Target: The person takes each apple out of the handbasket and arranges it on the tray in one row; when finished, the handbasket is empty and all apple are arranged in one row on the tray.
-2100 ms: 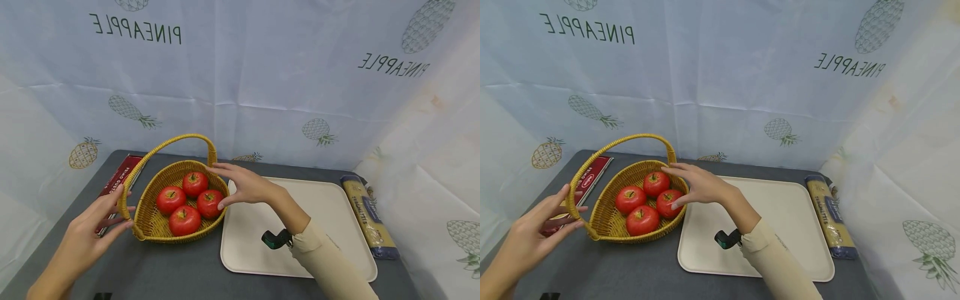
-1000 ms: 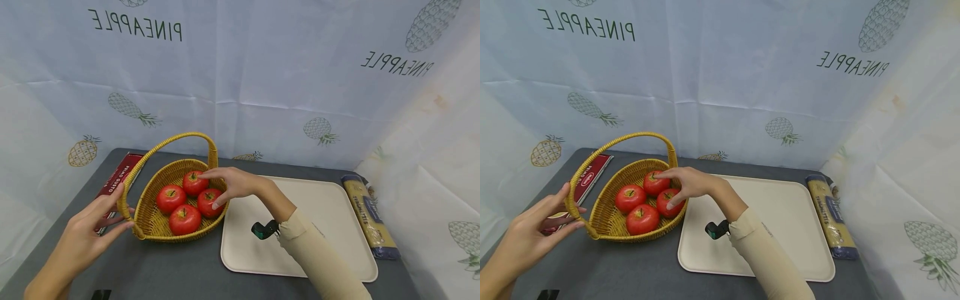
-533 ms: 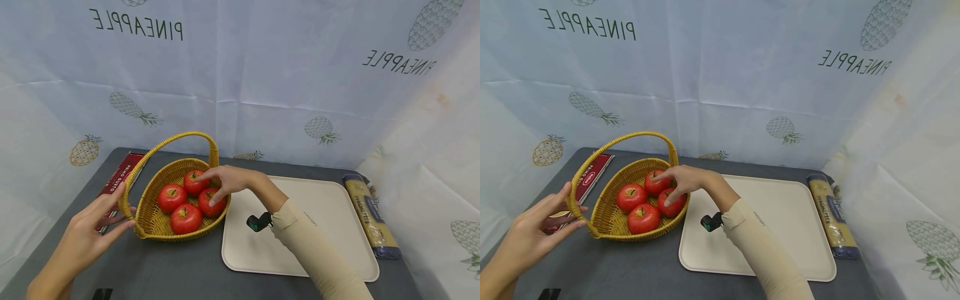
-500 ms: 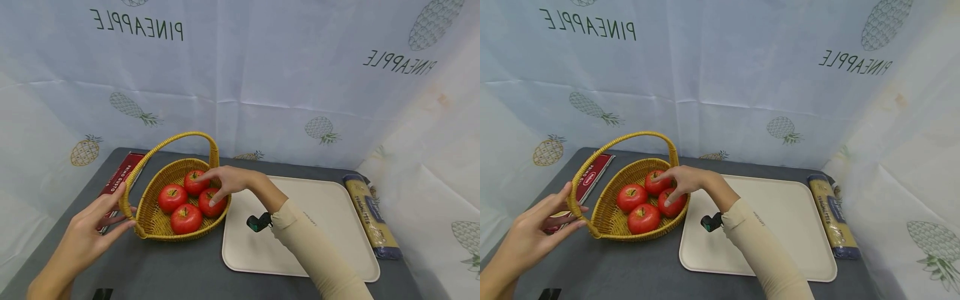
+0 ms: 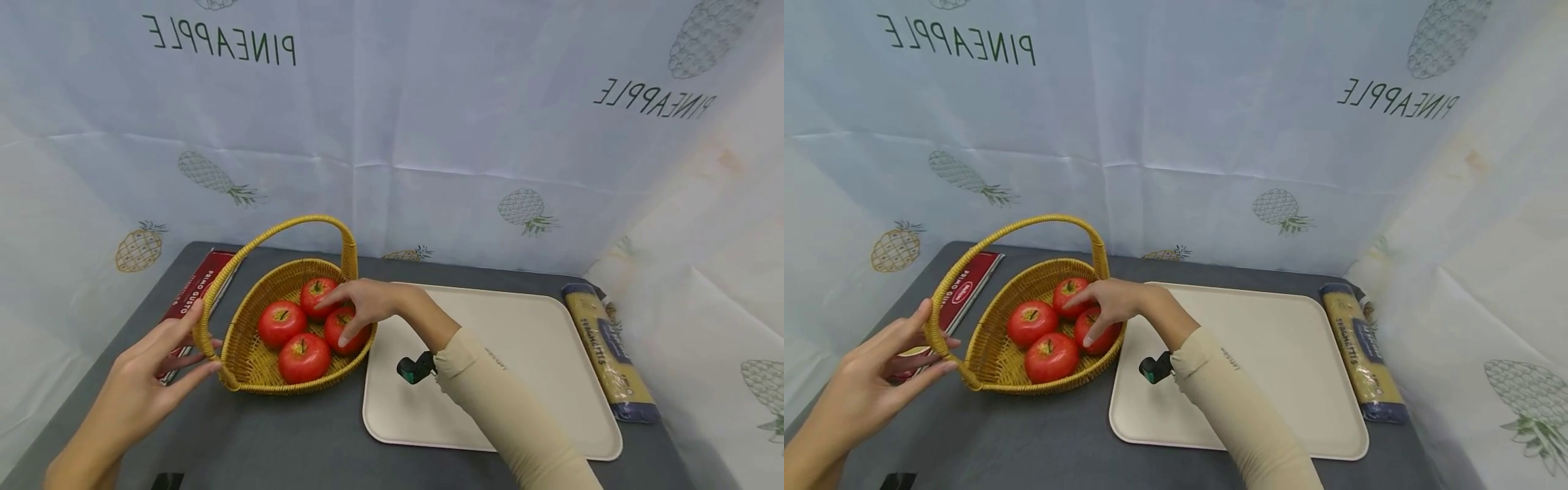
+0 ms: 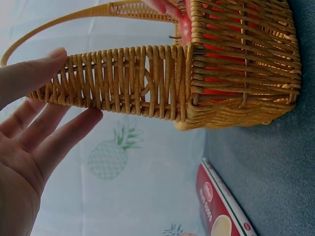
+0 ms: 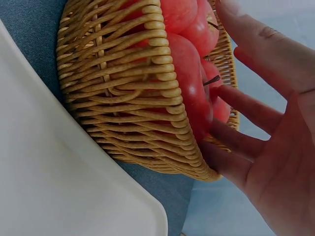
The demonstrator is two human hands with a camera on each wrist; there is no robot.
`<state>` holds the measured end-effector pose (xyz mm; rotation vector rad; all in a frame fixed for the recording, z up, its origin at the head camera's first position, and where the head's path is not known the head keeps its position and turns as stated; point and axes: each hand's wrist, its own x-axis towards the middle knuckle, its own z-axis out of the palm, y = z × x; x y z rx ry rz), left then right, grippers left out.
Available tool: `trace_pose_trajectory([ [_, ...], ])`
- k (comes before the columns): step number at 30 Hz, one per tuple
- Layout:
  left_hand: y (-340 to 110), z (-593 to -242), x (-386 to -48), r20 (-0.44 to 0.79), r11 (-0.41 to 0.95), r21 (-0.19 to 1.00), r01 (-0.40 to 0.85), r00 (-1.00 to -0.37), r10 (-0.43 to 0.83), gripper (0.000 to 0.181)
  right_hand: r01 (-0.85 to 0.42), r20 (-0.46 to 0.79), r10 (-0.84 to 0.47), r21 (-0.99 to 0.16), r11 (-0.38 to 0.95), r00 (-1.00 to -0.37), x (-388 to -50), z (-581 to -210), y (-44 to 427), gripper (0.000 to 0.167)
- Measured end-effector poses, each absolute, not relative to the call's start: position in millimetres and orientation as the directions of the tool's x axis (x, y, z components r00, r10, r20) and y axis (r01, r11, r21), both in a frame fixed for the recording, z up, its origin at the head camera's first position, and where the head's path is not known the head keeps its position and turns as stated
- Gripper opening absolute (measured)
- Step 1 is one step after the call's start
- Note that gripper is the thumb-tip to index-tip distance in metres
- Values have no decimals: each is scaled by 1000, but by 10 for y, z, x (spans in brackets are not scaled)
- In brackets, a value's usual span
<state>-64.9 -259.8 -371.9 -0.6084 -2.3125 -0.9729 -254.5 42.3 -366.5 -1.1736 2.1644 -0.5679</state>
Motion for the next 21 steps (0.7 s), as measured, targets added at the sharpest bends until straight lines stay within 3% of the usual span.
trace_pose_trajectory([
  [6,-2611,-3763,-690,693,580,487,654,-693,199,87,-584,-338,-823,-584,564,-456,-2554,-3679,391,67],
  [15,-2612,-3715,-642,626,626,510,591,-753,201,86,-619,-385,-814,-529,580,-435,-2528,-3713,306,60],
  [21,-2618,-3719,-646,636,664,471,581,-745,200,87,-632,-395,-806,-500,591,-441,-2516,-3722,276,58],
])
